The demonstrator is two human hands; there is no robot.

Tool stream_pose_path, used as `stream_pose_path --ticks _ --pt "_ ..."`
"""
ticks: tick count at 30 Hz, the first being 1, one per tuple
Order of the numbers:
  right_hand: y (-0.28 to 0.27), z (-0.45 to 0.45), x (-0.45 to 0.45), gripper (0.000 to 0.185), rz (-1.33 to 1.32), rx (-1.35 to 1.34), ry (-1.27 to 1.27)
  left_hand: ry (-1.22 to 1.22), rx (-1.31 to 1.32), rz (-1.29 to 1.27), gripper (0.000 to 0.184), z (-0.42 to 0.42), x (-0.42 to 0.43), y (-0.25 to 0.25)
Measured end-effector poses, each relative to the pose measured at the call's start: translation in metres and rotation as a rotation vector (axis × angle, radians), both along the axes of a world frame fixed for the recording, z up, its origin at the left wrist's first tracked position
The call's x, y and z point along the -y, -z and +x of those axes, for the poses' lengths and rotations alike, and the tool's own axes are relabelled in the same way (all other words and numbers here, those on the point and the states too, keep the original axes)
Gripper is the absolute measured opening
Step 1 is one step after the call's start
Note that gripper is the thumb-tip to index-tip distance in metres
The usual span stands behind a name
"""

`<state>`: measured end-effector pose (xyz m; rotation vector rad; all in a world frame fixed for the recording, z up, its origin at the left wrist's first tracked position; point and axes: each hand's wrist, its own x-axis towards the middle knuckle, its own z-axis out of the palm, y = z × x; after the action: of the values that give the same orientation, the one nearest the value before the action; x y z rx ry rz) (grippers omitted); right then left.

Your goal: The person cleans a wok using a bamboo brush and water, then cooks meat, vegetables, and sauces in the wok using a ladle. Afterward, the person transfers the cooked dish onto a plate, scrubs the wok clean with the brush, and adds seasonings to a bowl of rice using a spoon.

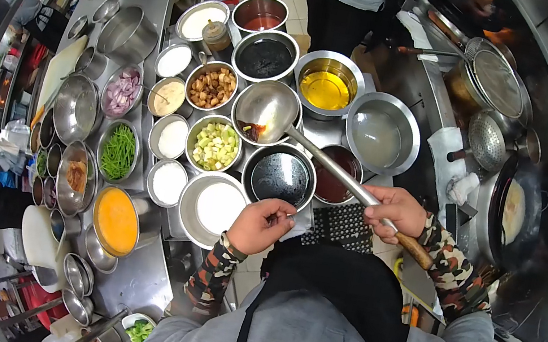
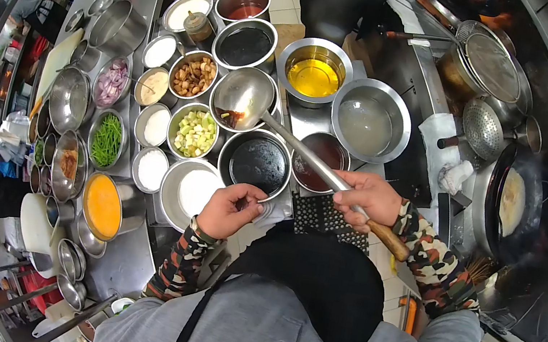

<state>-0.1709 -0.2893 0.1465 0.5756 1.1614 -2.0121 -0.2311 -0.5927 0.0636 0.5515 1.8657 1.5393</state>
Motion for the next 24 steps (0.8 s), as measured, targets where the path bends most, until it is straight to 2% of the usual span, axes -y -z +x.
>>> stream_pose_path --ticks 1,3,4,6,7,9,14,24 --pt "0.001 0.002 -0.003 0.061 -0.096 0.004 0.028 -0.04 -0.021 0.002 0.022 -0.002 0.002 -0.001" --pt "-0.006 0.008 -0.003 0.061 -0.058 -0.02 0.023 -0.217 -0.128 -0.055 0.021 -0.016 0.008 -0.005" --pt "-0.013 0.01 -0.001 0.061 0.006 -0.06 -0.003 -0.281 -0.426 -0.178 0.018 -0.032 0.012 -0.009" --pt "-0.018 0.018 0.001 0.062 0.059 -0.116 -0.023 -0.423 -0.786 -0.268 0.013 -0.066 0.02 -0.016" --pt "-0.019 0.022 0.002 0.062 0.053 -0.122 -0.02 -0.483 -0.878 -0.37 0.011 -0.082 0.018 -0.023" --pt "-0.02 0.028 0.007 0.063 0.152 -0.189 -0.02 -0.448 -0.996 -0.495 0.013 -0.113 0.016 -0.026" --pt "-0.025 0.036 0.012 0.062 0.159 -0.184 0.006 -0.287 -1.06 -0.684 0.013 -0.142 -0.002 -0.026" --pt "-0.029 0.047 0.013 0.063 0.18 -0.212 0.013 -0.088 -1.132 -0.797 0.014 -0.156 -0.027 -0.02"
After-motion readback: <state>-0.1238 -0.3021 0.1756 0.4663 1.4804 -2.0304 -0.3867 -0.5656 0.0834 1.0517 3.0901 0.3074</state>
